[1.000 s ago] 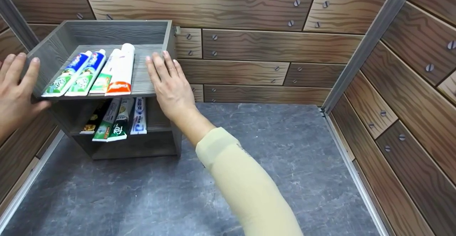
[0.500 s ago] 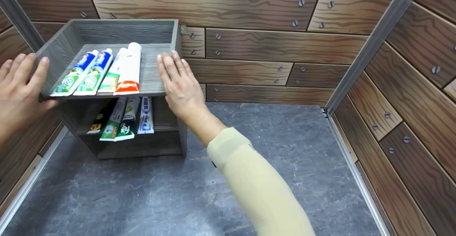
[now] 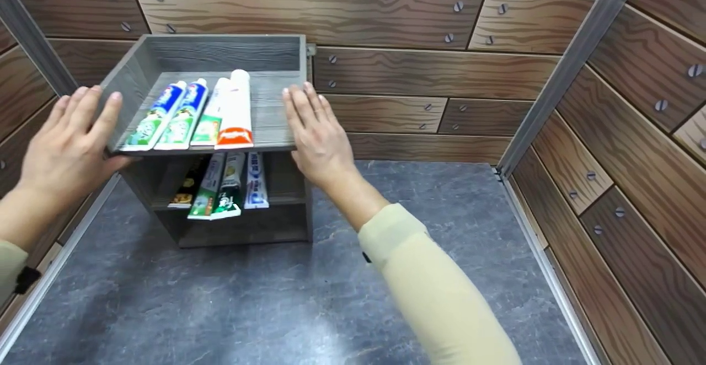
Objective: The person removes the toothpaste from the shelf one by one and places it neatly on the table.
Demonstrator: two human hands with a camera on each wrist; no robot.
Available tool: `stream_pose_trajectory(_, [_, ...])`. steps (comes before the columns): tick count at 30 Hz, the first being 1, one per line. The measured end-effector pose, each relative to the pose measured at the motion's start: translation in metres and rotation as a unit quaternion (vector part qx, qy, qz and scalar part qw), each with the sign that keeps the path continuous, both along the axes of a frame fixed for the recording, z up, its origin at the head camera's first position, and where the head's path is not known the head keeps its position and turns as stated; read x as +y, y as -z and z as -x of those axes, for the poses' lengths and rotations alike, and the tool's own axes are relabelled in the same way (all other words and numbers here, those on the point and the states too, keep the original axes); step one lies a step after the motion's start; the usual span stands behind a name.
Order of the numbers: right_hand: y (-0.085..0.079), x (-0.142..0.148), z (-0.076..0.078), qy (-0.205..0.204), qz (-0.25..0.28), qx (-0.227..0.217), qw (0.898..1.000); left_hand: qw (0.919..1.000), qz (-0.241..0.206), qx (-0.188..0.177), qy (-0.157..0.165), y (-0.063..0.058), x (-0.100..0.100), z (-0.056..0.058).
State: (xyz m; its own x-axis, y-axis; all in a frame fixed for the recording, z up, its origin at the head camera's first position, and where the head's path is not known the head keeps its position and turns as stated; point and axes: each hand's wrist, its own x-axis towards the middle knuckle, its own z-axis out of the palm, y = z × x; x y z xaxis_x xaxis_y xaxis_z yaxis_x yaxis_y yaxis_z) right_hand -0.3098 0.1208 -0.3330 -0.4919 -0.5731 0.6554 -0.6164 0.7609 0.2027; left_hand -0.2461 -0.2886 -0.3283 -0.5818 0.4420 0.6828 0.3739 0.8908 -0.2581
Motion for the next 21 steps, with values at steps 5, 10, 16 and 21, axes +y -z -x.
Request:
stream_pose_trajectory(5, [0.000, 0.020, 0.001, -0.001, 0.006, 0.013, 1.000, 1.0000, -0.001, 0.000, 0.008, 0.000, 0.018, 0.006])
stream_pose_trajectory(10, [0.001, 0.038, 0.001, -0.008, 0.009, 0.022, 1.000, 0.9999, -0.004, -0.001, 0.014, 0.000, 0.034, 0.010])
stream_pose_trajectory(16, [0.000, 0.056, 0.000, -0.006, 0.010, 0.034, 0.999, 0.9998, -0.009, 0.003, 0.019, 0.001, 0.052, 0.014])
stream_pose_trajectory(21, [0.001, 0.071, -0.001, 0.004, 0.011, 0.037, 0.999, 0.9996, -0.015, 0.003, 0.024, 0.000, 0.067, 0.018])
